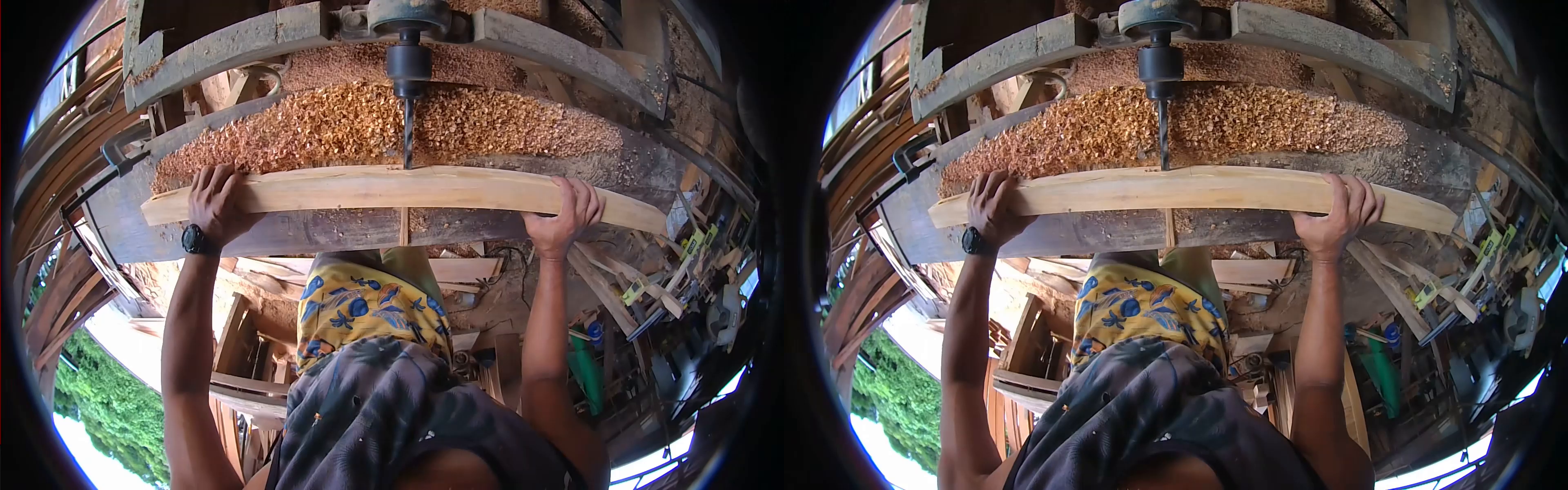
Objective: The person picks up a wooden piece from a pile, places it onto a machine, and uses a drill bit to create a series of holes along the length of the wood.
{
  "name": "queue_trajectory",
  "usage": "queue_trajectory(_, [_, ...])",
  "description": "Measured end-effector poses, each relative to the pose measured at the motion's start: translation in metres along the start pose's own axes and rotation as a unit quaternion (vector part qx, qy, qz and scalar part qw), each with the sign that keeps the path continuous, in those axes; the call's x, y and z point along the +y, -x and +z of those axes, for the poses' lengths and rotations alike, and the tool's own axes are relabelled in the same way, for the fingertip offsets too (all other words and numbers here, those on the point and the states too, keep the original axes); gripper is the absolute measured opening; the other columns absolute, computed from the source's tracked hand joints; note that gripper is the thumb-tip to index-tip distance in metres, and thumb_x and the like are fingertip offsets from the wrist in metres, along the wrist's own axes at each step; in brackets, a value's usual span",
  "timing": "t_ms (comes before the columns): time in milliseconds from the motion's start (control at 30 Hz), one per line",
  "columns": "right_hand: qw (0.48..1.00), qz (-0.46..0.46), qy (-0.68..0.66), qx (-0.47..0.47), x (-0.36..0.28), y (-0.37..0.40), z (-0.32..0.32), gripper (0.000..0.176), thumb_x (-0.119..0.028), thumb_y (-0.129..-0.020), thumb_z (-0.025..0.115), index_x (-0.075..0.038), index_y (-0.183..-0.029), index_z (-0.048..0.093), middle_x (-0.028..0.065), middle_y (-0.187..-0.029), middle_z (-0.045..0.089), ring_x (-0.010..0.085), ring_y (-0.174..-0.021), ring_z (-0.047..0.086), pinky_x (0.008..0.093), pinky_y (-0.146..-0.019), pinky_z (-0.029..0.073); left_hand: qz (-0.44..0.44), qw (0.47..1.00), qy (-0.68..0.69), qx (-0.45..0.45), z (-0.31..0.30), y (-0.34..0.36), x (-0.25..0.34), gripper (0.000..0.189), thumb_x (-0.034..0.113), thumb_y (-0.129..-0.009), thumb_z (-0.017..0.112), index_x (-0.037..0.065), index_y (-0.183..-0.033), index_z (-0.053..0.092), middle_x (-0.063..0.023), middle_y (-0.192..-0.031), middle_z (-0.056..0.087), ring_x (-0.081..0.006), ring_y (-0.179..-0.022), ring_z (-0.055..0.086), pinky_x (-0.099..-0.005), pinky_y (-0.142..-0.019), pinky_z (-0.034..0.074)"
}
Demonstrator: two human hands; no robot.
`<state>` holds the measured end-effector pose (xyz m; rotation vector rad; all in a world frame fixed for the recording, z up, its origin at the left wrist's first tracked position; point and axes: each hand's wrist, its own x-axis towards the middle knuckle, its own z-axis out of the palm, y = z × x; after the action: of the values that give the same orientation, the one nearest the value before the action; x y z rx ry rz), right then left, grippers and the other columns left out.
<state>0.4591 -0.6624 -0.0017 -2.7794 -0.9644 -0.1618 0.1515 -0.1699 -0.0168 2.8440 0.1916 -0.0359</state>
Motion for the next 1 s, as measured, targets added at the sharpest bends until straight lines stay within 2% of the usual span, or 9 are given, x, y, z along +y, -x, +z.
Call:
queue_trajectory(67, [1.000, -0.006, 0.001, 0.000, 0.001, -0.006, 0.002, 0.069, -0.037, -0.059, 0.097, -0.019, -0.120, 0.071, 0.0047, -0.121, 0.064, 0.0329, -0.128, 0.056, 0.0627, -0.121, 0.026, -0.011, 1.000, 0.018, -0.006, 0.000, 0.000, -0.001, 0.060, 0.023, -0.057, 0.095, 0.011, -0.110, 0.072, -0.0094, -0.112, 0.069, -0.0355, -0.103, 0.066, -0.0497, -0.092, 0.053])
queue_trajectory(267, [1.000, -0.022, 0.003, -0.012, 0.007, -0.023, 0.004, 0.069, -0.038, -0.058, 0.097, -0.020, -0.120, 0.072, 0.0045, -0.121, 0.064, 0.0328, -0.128, 0.056, 0.0619, -0.122, 0.026, -0.033, 0.999, 0.018, -0.007, 0.002, 0.002, 0.001, 0.059, 0.024, -0.057, 0.095, 0.010, -0.110, 0.072, -0.0095, -0.113, 0.069, -0.0353, -0.104, 0.066, -0.0495, -0.092, 0.054])
queue_trajectory(367, [1.000, -0.029, 0.003, -0.004, 0.008, -0.032, 0.005, 0.063, -0.029, -0.060, 0.094, -0.018, -0.119, 0.073, 0.0048, -0.122, 0.066, 0.0332, -0.127, 0.057, 0.0585, -0.122, 0.029, -0.035, 0.999, 0.016, 0.005, 0.003, 0.003, 0.003, 0.059, 0.024, -0.057, 0.096, 0.010, -0.110, 0.072, -0.0099, -0.112, 0.069, -0.0357, -0.104, 0.066, -0.0497, -0.092, 0.054])
queue_trajectory(533, [0.999, -0.049, -0.010, 0.002, 0.014, -0.052, 0.011, 0.068, -0.043, -0.059, 0.099, -0.020, -0.117, 0.074, 0.0042, -0.123, 0.066, 0.0315, -0.128, 0.057, 0.0590, -0.121, 0.027, -0.047, 0.999, 0.005, 0.011, 0.001, 0.002, 0.013, 0.062, 0.026, -0.057, 0.099, 0.009, -0.110, 0.071, -0.0109, -0.113, 0.068, -0.0370, -0.104, 0.066, -0.0505, -0.090, 0.054])
queue_trajectory(700, [0.999, -0.051, -0.003, 0.008, 0.013, -0.057, 0.008, 0.070, -0.050, -0.058, 0.101, -0.019, -0.115, 0.075, 0.0035, -0.121, 0.066, 0.0299, -0.127, 0.058, 0.0565, -0.120, 0.029, -0.053, 0.998, -0.006, 0.027, 0.012, 0.008, 0.015, 0.067, 0.027, -0.055, 0.101, 0.010, -0.111, 0.069, -0.0117, -0.114, 0.068, -0.0380, -0.105, 0.065, -0.0519, -0.088, 0.055])
queue_trajectory(767, [0.997, -0.063, -0.021, 0.025, 0.013, -0.054, 0.008, 0.068, -0.052, -0.059, 0.101, -0.019, -0.112, 0.074, 0.0033, -0.120, 0.067, 0.0298, -0.125, 0.058, 0.0564, -0.119, 0.029, -0.050, 0.998, 0.004, 0.050, 0.011, 0.008, 0.016, 0.066, 0.032, -0.054, 0.103, 0.010, -0.105, 0.067, -0.0095, -0.109, 0.067, -0.0358, -0.102, 0.065, -0.0502, -0.086, 0.055])
queue_trajectory(833, [0.998, -0.056, -0.006, 0.033, 0.009, -0.045, 0.003, 0.069, -0.051, -0.059, 0.101, -0.018, -0.113, 0.073, 0.0034, -0.119, 0.067, 0.0299, -0.124, 0.058, 0.0568, -0.118, 0.030, -0.031, 0.998, 0.005, 0.058, 0.010, 0.006, 0.011, 0.066, 0.031, -0.053, 0.103, 0.011, -0.106, 0.067, -0.0098, -0.109, 0.067, -0.0359, -0.100, 0.064, -0.0505, -0.085, 0.055])
queue_trajectory(900, [1.000, -0.025, -0.013, 0.006, 0.006, -0.026, -0.001, 0.070, -0.050, -0.060, 0.100, -0.018, -0.114, 0.072, 0.0034, -0.119, 0.067, 0.0296, -0.125, 0.058, 0.0577, -0.119, 0.029, -0.048, 0.999, 0.002, 0.022, 0.007, 0.009, 0.010, 0.065, 0.030, -0.054, 0.102, 0.011, -0.106, 0.067, -0.0100, -0.108, 0.067, -0.0363, -0.101, 0.065, -0.0503, -0.085, 0.055])
queue_trajectory(1000, [1.000, 0.029, -0.005, -0.008, -0.008, 0.016, -0.008, 0.069, -0.044, -0.059, 0.099, -0.017, -0.116, 0.072, 0.0053, -0.122, 0.066, 0.0336, -0.128, 0.057, 0.0611, -0.120, 0.026, -0.019, 1.000, 0.010, 0.019, 0.003, 0.011, 0.003, 0.061, 0.026, -0.056, 0.099, 0.011, -0.106, 0.067, -0.0099, -0.106, 0.067, -0.0360, -0.101, 0.066, -0.0502, -0.086, 0.055])
